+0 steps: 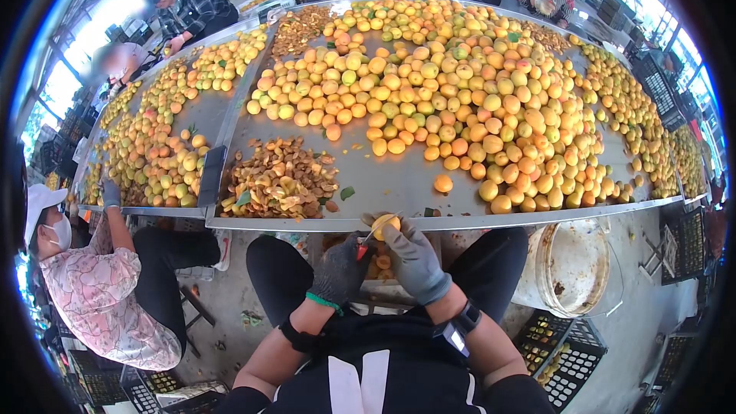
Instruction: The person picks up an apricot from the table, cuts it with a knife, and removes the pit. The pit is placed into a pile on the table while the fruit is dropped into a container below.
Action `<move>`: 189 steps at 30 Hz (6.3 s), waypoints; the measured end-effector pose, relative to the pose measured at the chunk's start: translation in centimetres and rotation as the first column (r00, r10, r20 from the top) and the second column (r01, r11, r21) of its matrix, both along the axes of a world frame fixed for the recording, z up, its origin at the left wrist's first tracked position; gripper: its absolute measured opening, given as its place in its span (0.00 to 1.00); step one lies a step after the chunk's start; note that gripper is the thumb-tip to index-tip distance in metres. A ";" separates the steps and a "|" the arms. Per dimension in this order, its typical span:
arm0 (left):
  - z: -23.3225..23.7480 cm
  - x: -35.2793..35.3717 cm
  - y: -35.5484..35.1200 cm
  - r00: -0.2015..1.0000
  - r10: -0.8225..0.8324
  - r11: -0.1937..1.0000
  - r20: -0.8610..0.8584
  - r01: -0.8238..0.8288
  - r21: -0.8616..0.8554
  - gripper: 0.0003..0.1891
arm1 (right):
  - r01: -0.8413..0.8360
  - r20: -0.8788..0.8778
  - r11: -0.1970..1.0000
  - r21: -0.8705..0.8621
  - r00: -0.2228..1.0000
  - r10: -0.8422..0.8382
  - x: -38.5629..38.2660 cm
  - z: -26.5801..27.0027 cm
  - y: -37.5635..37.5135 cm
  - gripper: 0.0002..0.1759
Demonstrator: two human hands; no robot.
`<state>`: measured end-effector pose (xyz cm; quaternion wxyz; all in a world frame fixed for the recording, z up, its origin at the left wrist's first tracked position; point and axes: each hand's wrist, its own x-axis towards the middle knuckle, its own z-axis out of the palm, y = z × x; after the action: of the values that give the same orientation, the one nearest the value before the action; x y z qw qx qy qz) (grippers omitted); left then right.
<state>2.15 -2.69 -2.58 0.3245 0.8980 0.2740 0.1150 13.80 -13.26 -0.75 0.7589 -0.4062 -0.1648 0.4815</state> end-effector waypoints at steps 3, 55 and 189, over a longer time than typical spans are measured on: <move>-0.8 0.1 -0.2 0.998 0.016 0.993 0.056 -0.022 0.119 0.13 | -0.107 0.044 0.994 -0.022 0.993 0.108 0.7 -1.9 -0.3 0.19; -0.3 -1.8 1.3 0.988 -0.017 0.851 0.150 0.093 -0.516 0.10 | 0.004 -0.348 0.988 -0.154 0.936 -0.058 0.7 -4.4 -0.5 0.15; 1.9 -1.3 1.9 0.601 0.668 0.079 0.438 0.529 -0.845 0.04 | -0.486 -0.213 0.853 -0.193 0.869 0.447 -4.7 0.4 -2.1 0.13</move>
<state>0.90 -0.77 -0.64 0.9118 0.2398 0.1482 0.2987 9.05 -15.34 -0.39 0.5748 -0.4029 -0.1375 0.6988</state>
